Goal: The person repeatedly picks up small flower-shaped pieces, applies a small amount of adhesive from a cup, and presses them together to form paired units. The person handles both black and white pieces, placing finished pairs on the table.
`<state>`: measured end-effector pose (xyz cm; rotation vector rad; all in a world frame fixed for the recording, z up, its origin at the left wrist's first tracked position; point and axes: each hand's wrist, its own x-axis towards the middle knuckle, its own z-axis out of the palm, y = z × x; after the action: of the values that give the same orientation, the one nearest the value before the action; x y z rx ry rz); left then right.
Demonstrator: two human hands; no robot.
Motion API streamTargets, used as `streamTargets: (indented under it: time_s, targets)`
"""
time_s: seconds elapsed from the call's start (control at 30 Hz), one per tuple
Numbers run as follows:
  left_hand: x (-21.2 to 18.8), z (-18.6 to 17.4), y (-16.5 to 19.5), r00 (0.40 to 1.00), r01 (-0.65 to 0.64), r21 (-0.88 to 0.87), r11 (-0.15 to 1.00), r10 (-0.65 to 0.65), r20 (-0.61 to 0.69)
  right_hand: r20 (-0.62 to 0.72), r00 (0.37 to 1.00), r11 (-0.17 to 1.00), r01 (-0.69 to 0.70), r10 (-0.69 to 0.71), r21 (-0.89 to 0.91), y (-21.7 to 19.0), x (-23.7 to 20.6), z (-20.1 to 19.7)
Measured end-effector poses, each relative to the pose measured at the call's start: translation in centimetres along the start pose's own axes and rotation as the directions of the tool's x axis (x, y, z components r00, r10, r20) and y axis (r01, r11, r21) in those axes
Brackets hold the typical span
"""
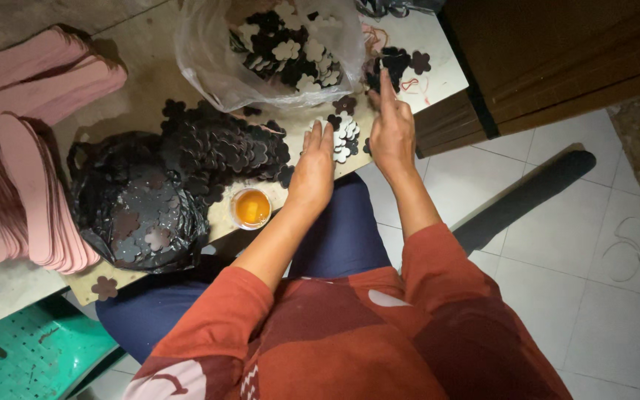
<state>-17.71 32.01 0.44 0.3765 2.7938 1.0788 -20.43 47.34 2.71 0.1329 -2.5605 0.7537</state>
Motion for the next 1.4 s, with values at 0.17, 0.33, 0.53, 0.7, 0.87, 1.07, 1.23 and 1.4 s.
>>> streamTargets:
  time_s: [0.17,0.33,0.53,0.7,0.87,1.07,1.23,1.4]
  targets:
    - [-2.9,-2.4,1.0,0.998,-0.064,-0.039,0.997,0.063,-0.030,0.028,0.999,0.990,-0.042,0.039,0.136,-0.6,-3.5,-0.3]
    - [-7.9,-4.7,1.6,0.988,-0.151,-0.110,0.982,0.152,0.002,0.022,0.985,0.972,-0.174,0.173,0.158,-0.9,-7.3,-0.1]
    - [-15.5,-5.0,1.0,0.942,-0.002,-0.017,1.000,0.008,0.335,0.066,0.997,0.978,-0.050,0.037,0.201,-2.8,-9.0,1.8]
    - [-19.5,-6.3,-3.9,0.893,0.201,-0.343,0.917,-0.027,0.450,0.218,0.966,0.983,0.107,-0.138,0.150,-5.1,-8.7,2.6]
    - [-23.9,-8.8,-7.8,0.941,0.193,-0.317,0.929,-0.084,0.326,0.278,0.951,0.991,0.119,-0.133,0.066,-6.8,-8.2,2.9]
    - [-26.2,-9.9,-8.5,0.860,0.505,-0.340,0.793,-0.425,0.283,0.304,0.943,0.990,0.118,-0.135,0.074,-8.3,-7.1,2.6]
    - [-26.4,-9.8,-8.0,0.811,0.585,-0.499,0.639,-0.463,0.358,0.283,0.958,0.949,-0.043,-0.050,0.313,-10.8,-8.8,-0.2]
    - [-25.6,-9.6,-6.1,0.901,0.389,-0.858,0.334,-0.334,0.278,0.114,0.966,0.853,0.147,-0.234,0.501,-14.7,-14.3,-4.0]
